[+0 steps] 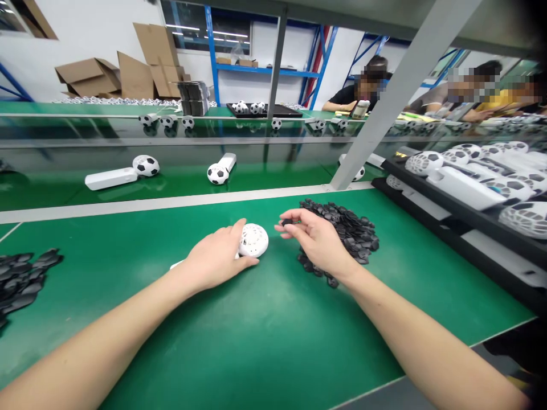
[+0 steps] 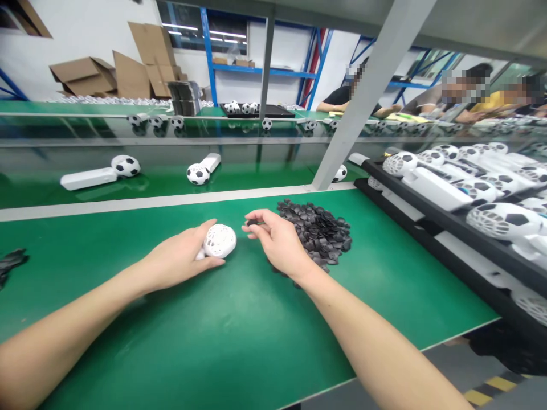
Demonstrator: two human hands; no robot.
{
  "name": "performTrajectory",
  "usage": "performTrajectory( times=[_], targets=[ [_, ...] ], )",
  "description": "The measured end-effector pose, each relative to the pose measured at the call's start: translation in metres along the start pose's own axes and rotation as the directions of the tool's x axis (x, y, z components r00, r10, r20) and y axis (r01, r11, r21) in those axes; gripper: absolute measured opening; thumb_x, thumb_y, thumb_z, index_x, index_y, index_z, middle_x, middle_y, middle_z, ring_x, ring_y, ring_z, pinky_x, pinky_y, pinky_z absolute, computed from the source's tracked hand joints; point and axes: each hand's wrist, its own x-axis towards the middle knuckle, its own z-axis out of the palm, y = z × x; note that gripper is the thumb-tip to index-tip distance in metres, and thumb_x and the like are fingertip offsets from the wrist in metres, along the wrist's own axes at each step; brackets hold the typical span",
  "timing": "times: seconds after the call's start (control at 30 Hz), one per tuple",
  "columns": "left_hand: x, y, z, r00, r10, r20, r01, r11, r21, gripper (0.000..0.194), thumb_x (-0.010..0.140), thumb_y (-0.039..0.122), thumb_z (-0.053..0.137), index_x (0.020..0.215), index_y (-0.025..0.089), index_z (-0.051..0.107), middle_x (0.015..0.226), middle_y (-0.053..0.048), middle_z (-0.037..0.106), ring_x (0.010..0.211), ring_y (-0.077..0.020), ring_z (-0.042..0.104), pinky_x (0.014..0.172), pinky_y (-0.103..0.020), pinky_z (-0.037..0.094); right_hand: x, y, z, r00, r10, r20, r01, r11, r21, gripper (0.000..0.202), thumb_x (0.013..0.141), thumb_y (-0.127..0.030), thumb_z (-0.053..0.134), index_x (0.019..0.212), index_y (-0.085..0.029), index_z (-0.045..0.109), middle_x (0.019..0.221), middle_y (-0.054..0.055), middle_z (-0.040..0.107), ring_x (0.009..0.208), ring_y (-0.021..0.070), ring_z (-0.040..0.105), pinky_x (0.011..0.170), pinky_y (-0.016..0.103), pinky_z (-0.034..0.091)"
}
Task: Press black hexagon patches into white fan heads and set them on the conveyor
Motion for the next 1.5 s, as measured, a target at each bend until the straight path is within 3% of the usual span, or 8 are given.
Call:
performTrajectory(
  times=[0.27,0.37,0.57,0.8,1.0,1.1,1.23,1.5],
  targets=[
    [-0.003,0.007,0.001,0.999,-0.046,-0.008,0.046,0.997,-0.057,0.076,0.076,0.051,0.048,0.138,0.018,0.018,0.128,-0.012,0.041,0.103,-0.0312,0.052,0.076,-0.037,0.046,-0.002,-0.007,-0.003,0.978,-0.206,0.015,0.202,0.935,-0.291,0.004,0.077,-0.017,0.057,0.074,-0.018,0.058,0.086,0.002,0.062,0.085,0.0147,0.058,0.076,0.028,0.047],
    [-0.005,0.006,0.003,0.999,-0.013,-0.05,0.011,0.999,-0.049,0.076,0.076,0.047,0.049,0.139,0.022,0.015,0.125,-0.01,0.043,0.1,-0.0308,0.054,0.074,-0.037,0.046,-0.005,-0.009,0.0,0.985,-0.172,0.018,0.17,0.946,-0.274,0.001,0.078,-0.019,0.058,0.078,-0.02,0.057,0.077,0.0,0.061,0.073,0.0128,0.056,0.069,0.026,0.046],
    [-0.004,0.002,0.002,1.0,0.003,-0.009,-0.004,0.985,-0.17,0.075,0.074,0.044,0.052,0.138,0.023,0.019,0.131,-0.009,0.038,0.107,-0.0303,0.049,0.083,-0.04,0.045,-0.01,-0.009,0.007,0.988,-0.051,0.147,0.078,0.979,-0.187,0.007,0.081,-0.018,0.053,0.086,-0.02,0.058,0.083,0.002,0.061,0.076,0.0131,0.057,0.069,0.026,0.047],
    [-0.004,0.003,0.004,1.0,0.01,-0.024,-0.013,0.986,-0.167,0.081,0.068,0.05,0.058,0.137,0.024,0.023,0.128,-0.01,0.04,0.105,-0.033,0.05,0.082,-0.043,0.044,-0.011,-0.012,0.01,0.954,-0.144,0.263,0.224,0.926,-0.304,0.005,0.078,-0.016,0.058,0.077,-0.02,0.061,0.089,0.002,0.054,0.088,0.0141,0.052,0.083,0.03,0.042],
    [-0.005,0.008,0.003,0.994,0.045,-0.103,-0.058,0.99,-0.131,0.07,0.071,0.048,0.058,0.131,0.021,0.035,0.12,-0.009,0.049,0.103,-0.0299,0.051,0.084,-0.043,0.042,-0.014,-0.006,0.019,0.951,-0.207,0.231,0.276,0.905,-0.324,0.007,0.077,-0.016,0.059,0.071,-0.019,0.059,0.103,0.004,0.05,0.103,0.0173,0.047,0.092,0.035,0.037],
    [-0.006,0.009,0.001,0.991,0.054,-0.12,-0.069,0.989,-0.128,0.06,0.074,0.043,0.057,0.128,0.023,0.039,0.112,-0.008,0.054,0.098,-0.0275,0.053,0.081,-0.04,0.044,-0.012,-0.004,0.02,0.966,-0.154,0.209,0.205,0.946,-0.252,0.01,0.074,-0.016,0.062,0.071,-0.019,0.052,0.114,0.004,0.049,0.109,0.0172,0.045,0.094,0.035,0.036],
    [-0.006,0.008,0.001,0.987,0.069,-0.146,-0.09,0.986,-0.14,0.055,0.074,0.044,0.057,0.123,0.025,0.042,0.105,-0.005,0.055,0.092,-0.0261,0.055,0.076,-0.037,0.045,-0.01,-0.004,0.02,0.985,-0.065,0.161,0.091,0.983,-0.161,0.021,0.07,-0.016,0.064,0.072,-0.02,0.044,0.111,0.003,0.056,0.099,0.0167,0.052,0.08,0.032,0.042],
    [-0.004,0.003,0.008,0.977,0.117,-0.181,-0.135,0.987,-0.09,0.05,0.078,0.047,0.049,0.122,0.024,0.042,0.105,-0.007,0.055,0.09,-0.0268,0.055,0.073,-0.037,0.044,-0.016,0.0,0.027,0.99,-0.098,0.102,0.114,0.98,-0.165,0.029,0.069,-0.019,0.067,0.069,-0.02,0.038,0.105,0.002,0.061,0.088,0.0154,0.055,0.07,0.027,0.042]
  ],
)
